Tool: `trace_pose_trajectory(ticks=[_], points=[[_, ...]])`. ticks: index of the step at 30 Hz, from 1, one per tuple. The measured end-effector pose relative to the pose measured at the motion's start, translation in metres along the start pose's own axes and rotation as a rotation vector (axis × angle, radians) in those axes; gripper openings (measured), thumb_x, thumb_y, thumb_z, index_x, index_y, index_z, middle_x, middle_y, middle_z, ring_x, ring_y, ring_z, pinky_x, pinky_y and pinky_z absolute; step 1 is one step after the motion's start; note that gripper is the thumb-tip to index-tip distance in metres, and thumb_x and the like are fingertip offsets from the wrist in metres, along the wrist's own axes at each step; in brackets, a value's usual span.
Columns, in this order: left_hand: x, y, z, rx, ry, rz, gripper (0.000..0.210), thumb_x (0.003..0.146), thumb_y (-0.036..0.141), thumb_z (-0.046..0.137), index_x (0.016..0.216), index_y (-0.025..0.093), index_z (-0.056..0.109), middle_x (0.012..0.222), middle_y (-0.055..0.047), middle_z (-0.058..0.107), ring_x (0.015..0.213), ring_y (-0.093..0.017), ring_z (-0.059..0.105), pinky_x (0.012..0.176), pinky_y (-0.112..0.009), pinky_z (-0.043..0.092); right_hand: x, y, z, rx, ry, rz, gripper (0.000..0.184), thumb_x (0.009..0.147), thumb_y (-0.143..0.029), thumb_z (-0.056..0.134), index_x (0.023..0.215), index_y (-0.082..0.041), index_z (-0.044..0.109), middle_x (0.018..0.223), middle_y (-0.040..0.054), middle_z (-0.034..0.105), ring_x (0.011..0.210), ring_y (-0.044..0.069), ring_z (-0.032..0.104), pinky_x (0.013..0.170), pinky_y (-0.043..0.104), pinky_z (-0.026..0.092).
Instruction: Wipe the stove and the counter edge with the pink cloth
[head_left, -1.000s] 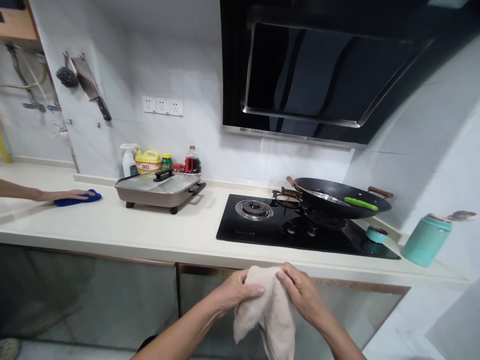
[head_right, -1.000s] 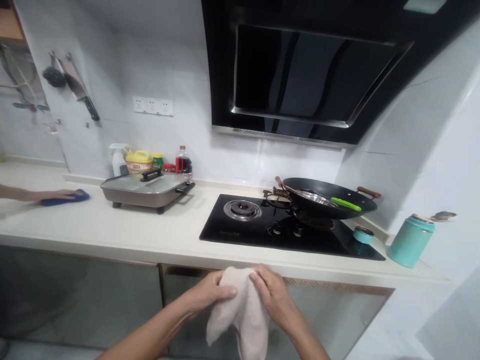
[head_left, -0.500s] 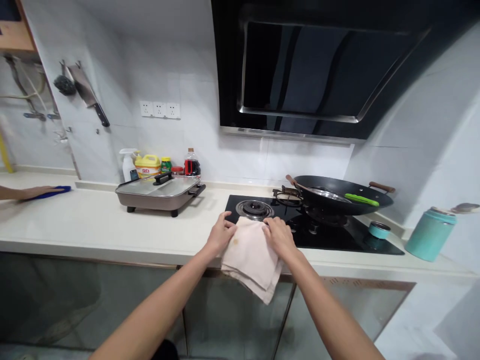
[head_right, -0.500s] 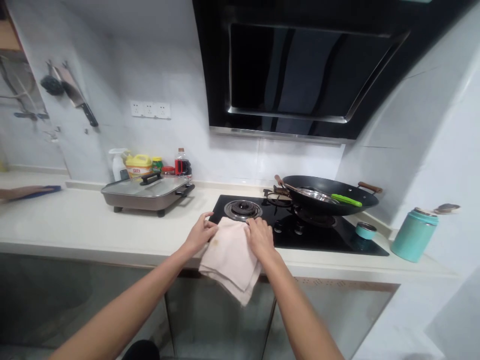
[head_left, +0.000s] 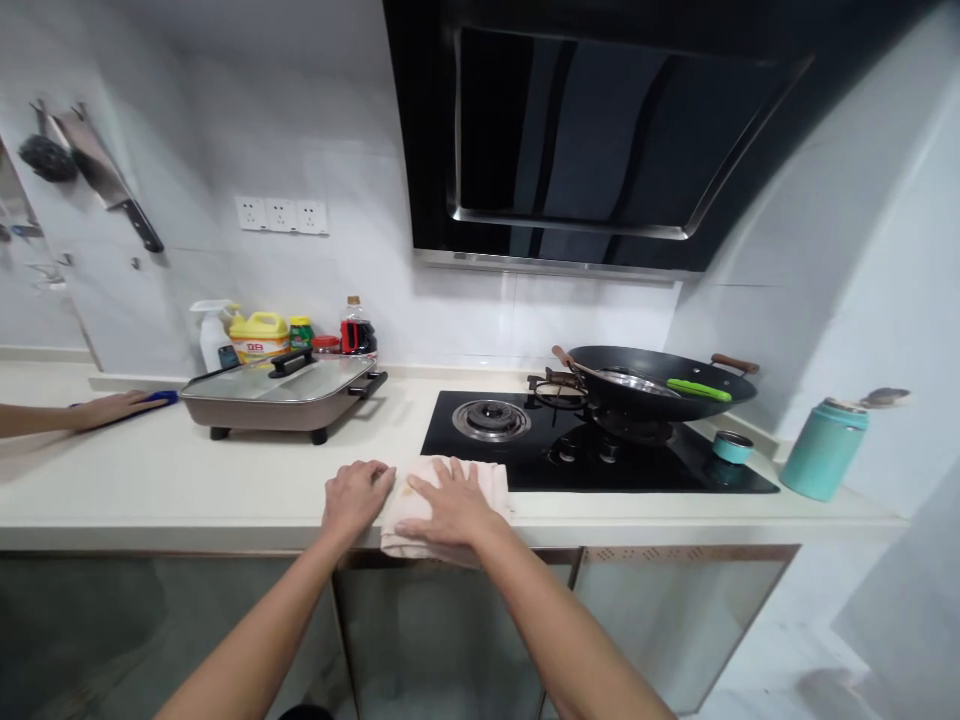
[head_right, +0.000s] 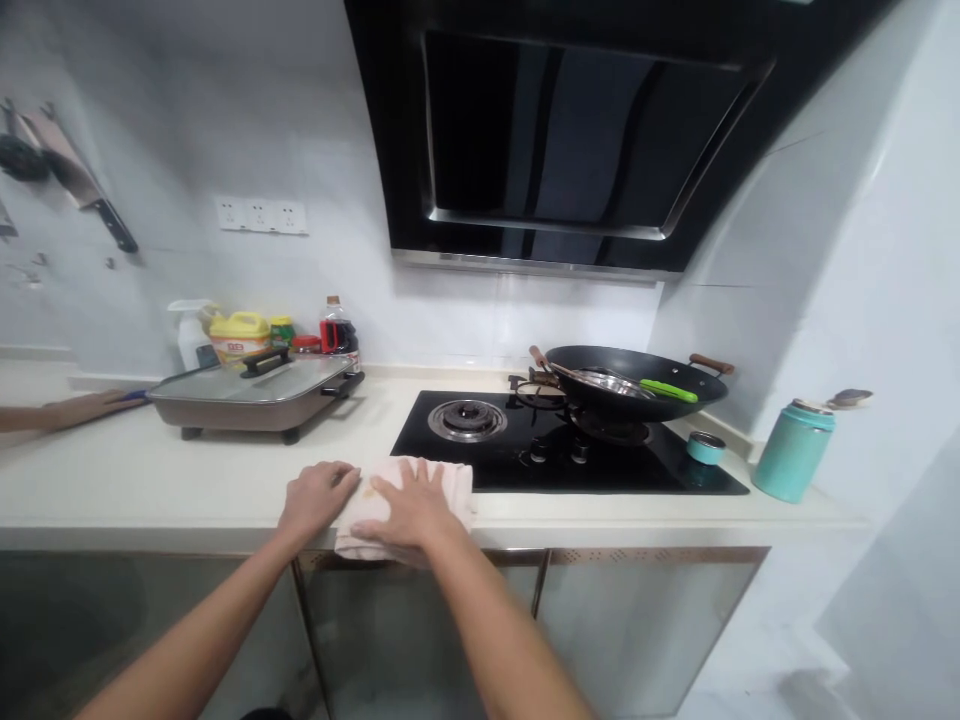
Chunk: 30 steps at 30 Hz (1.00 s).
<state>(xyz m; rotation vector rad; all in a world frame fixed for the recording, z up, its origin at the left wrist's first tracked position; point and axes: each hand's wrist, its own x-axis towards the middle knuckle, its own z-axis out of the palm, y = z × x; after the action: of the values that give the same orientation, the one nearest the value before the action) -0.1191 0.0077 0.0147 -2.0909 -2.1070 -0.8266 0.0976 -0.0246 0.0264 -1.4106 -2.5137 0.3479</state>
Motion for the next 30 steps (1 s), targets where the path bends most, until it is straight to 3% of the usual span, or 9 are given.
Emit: trace_pose_trajectory(ticks=[4,7,10,16,21,23,26,30], points=[[-0.001,0.002,-0.003,0.013,-0.021,-0.021,0.045,0.096,0.048,0.04,0.1,0.024,0.078,0.117,-0.01,0.077,0.116,-0.032,0.063,0.095,-0.043,0.045,0.006,0.028,-0.017,0.003,-0.019,0.014,0.08,0.096,-0.083,0.028,0.163,-0.04,0.034,0.177,0.0027,0.016,0.162,0.034,0.01,0.128,0.059,0.004],[-0.003,0.0,-0.004,0.022,-0.017,-0.013,0.043,0.095,0.046,0.041,0.099,0.024,0.077,0.117,-0.01,0.077,0.116,-0.031,0.063,0.095,-0.042,0.044,-0.01,0.068,-0.03,-0.044,0.04,0.137,0.075,0.099,-0.078,0.03,0.162,-0.037,0.038,0.176,0.0025,0.021,0.161,0.031,0.016,0.128,0.056,0.008],[-0.004,0.0,-0.003,0.042,0.011,0.004,0.041,0.095,0.044,0.041,0.101,0.024,0.076,0.117,-0.011,0.076,0.118,-0.03,0.062,0.098,-0.043,0.043,-0.043,0.115,-0.036,-0.111,0.148,0.271,0.065,0.104,-0.067,0.03,0.159,-0.034,0.044,0.172,0.0026,0.032,0.157,0.028,0.028,0.127,0.051,0.017],[-0.007,0.003,-0.002,0.056,0.019,0.028,0.042,0.096,0.043,0.039,0.1,0.023,0.076,0.116,-0.01,0.076,0.117,-0.031,0.063,0.098,-0.045,0.043,-0.132,0.212,-0.038,-0.237,0.315,0.368,0.057,0.108,-0.044,0.022,0.151,-0.03,0.057,0.161,0.0025,0.051,0.152,0.022,0.038,0.124,0.046,0.025],[-0.008,0.004,-0.001,0.098,0.034,0.051,0.042,0.096,0.042,0.039,0.101,0.022,0.076,0.116,-0.011,0.076,0.115,-0.03,0.063,0.095,-0.044,0.043,-0.19,0.275,-0.058,-0.401,0.443,0.65,0.054,0.105,-0.04,0.028,0.145,-0.032,0.064,0.158,0.0075,0.052,0.146,0.033,0.042,0.119,0.058,0.029],[-0.008,0.004,0.0,0.105,0.048,0.054,0.042,0.097,0.041,0.038,0.1,0.023,0.076,0.115,-0.01,0.076,0.113,-0.029,0.064,0.095,-0.043,0.042,-0.205,0.289,-0.068,-0.45,0.557,0.813,0.052,0.103,-0.045,0.033,0.137,-0.032,0.07,0.153,0.0127,0.053,0.14,0.039,0.045,0.113,0.062,0.033],[-0.009,0.005,0.0,0.098,0.063,0.054,0.042,0.097,0.04,0.037,0.099,0.023,0.076,0.113,-0.009,0.077,0.112,-0.03,0.064,0.095,-0.043,0.042,-0.218,0.294,-0.073,-0.408,0.686,0.989,0.054,0.103,-0.049,0.031,0.131,-0.031,0.074,0.136,0.0168,0.058,0.126,0.038,0.052,0.103,0.058,0.04],[-0.009,0.011,-0.002,0.095,0.057,0.04,0.042,0.097,0.04,0.039,0.097,0.023,0.077,0.113,-0.01,0.078,0.11,-0.031,0.063,0.094,-0.043,0.043,-0.222,0.273,-0.061,-0.377,0.616,0.93,0.055,0.103,-0.052,0.032,0.141,-0.029,0.066,0.131,0.0151,0.059,0.122,0.034,0.053,0.104,0.054,0.039]])
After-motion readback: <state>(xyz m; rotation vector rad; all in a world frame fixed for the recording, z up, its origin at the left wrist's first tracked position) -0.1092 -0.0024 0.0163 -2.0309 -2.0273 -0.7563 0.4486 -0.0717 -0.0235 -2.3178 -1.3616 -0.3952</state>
